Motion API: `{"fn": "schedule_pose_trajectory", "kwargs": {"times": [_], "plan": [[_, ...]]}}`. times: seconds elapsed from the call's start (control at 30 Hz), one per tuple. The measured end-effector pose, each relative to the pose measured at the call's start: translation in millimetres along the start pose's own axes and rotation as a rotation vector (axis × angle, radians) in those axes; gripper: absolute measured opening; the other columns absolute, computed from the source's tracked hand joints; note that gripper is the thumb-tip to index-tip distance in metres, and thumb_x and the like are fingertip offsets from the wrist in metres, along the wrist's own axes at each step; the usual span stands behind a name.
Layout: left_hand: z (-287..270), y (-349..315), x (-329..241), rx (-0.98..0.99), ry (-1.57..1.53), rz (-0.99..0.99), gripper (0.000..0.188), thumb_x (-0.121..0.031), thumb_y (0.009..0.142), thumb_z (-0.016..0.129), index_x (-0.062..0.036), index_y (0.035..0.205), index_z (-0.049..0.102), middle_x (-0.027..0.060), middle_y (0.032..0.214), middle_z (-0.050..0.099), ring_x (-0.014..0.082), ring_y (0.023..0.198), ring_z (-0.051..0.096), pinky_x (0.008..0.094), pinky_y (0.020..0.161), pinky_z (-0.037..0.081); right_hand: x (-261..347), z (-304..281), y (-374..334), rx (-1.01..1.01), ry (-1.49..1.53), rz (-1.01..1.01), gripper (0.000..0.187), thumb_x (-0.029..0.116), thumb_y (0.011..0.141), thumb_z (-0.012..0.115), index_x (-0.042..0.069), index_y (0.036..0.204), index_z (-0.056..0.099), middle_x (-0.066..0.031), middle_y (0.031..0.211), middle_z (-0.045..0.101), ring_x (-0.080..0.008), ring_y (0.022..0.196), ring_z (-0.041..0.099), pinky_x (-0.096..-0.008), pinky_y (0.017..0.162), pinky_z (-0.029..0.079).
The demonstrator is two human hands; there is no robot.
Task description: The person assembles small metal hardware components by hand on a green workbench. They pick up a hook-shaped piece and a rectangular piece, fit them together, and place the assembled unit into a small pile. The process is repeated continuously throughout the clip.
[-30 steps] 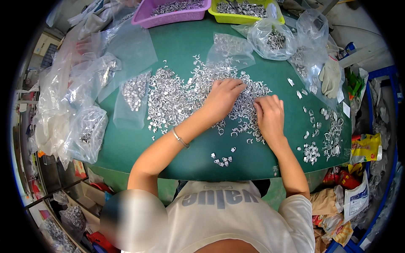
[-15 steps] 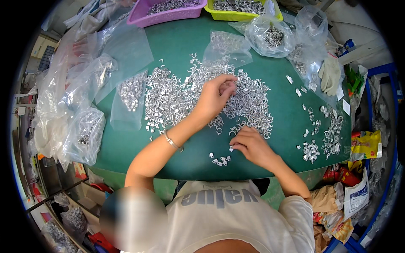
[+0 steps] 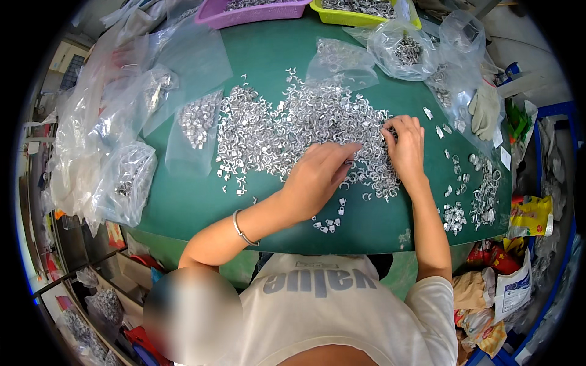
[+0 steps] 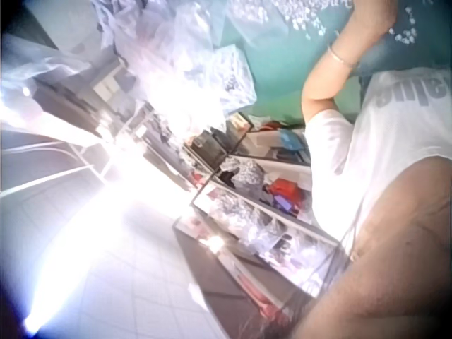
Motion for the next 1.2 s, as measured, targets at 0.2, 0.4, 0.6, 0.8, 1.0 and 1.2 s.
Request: {"fn": "schedule_pose_trajectory", "kwargs": {"times": [0.2,0.4,0.6,0.8,1.0,1.2], "plan": [[4.7,-3.7,-4.9,0.015,0.036,0.037,0.049,0.007,0.076,0.070,-0.0087,0.121,0.058,0.0073,0.090,0.066,0.0247,0.083,0.064,0.0355,0.075,0.048,0.2,2.8,1.4,-0.023,-0.025,-0.086,0.007,0.007,0.081,0.068,0.005,0.087,0.066,-0.0058,0.090,0.061,-0.0265,0.087,0.055,-0.0378,0.076,0.039],[8.4,-13.0,-0.2,0.027,0.038,0.016,0.051,0.007,0.076,0.068,-0.0085,0.123,0.056,0.0077,0.090,0.065,0.0262,0.081,0.063,0.0364,0.074,0.047,2.9,-13.9,-12.9,0.001,0.357,0.109,0.005,0.002,0.082,0.065,0.000,0.087,0.064,-0.0115,0.086,0.064,-0.0305,0.080,0.059,-0.0389,0.075,0.044],[15.2,-17.1,0.8,0.072,0.041,-0.013,0.047,0.006,0.078,0.066,-0.0075,0.122,0.056,0.0097,0.091,0.064,0.0281,0.082,0.062,0.0390,0.074,0.048,-2.0,-17.6,-40.5,-0.008,0.375,0.255,0.005,0.001,0.085,0.064,-0.002,0.089,0.064,-0.0136,0.085,0.065,-0.0279,0.076,0.062,-0.0360,0.066,0.049],[41.0,-43.6,16.3,0.370,-0.088,-0.126,0.026,-0.002,0.085,0.062,-0.0028,0.110,0.061,0.0143,0.093,0.061,0.0340,0.084,0.060,0.0412,0.073,0.048,51.9,-11.2,-75.1,0.417,0.602,0.011,0.013,0.002,0.080,0.070,0.000,0.092,0.066,-0.0107,0.076,0.064,-0.0197,0.065,0.059,-0.0294,0.061,0.046],[44.8,-81.5,10.8,0.464,-0.213,-0.259,0.019,-0.002,0.085,0.061,-0.0013,0.104,0.062,0.0152,0.094,0.061,0.0351,0.087,0.060,0.0414,0.074,0.049,67.4,-5.3,-83.4,0.658,0.470,0.028,0.015,0.009,0.079,0.072,0.000,0.080,0.061,-0.0148,0.075,0.064,-0.0317,0.067,0.061,-0.0398,0.064,0.047],[22.6,-27.5,38.9,0.140,0.082,-0.152,0.022,-0.005,0.083,0.065,-0.0016,0.105,0.063,0.0159,0.097,0.062,0.0361,0.091,0.060,0.0441,0.081,0.049,32.5,5.2,7.3,0.086,0.438,0.031,0.018,0.008,0.081,0.069,0.000,0.097,0.067,-0.0139,0.087,0.067,-0.0324,0.084,0.061,-0.0394,0.077,0.048]]}}
Point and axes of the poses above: each hand's wrist, its own y-axis towards the middle knuckle, its own z-axis out of the palm, x = y × z, the point moved 6 cm from there along y, towards the middle knuckle
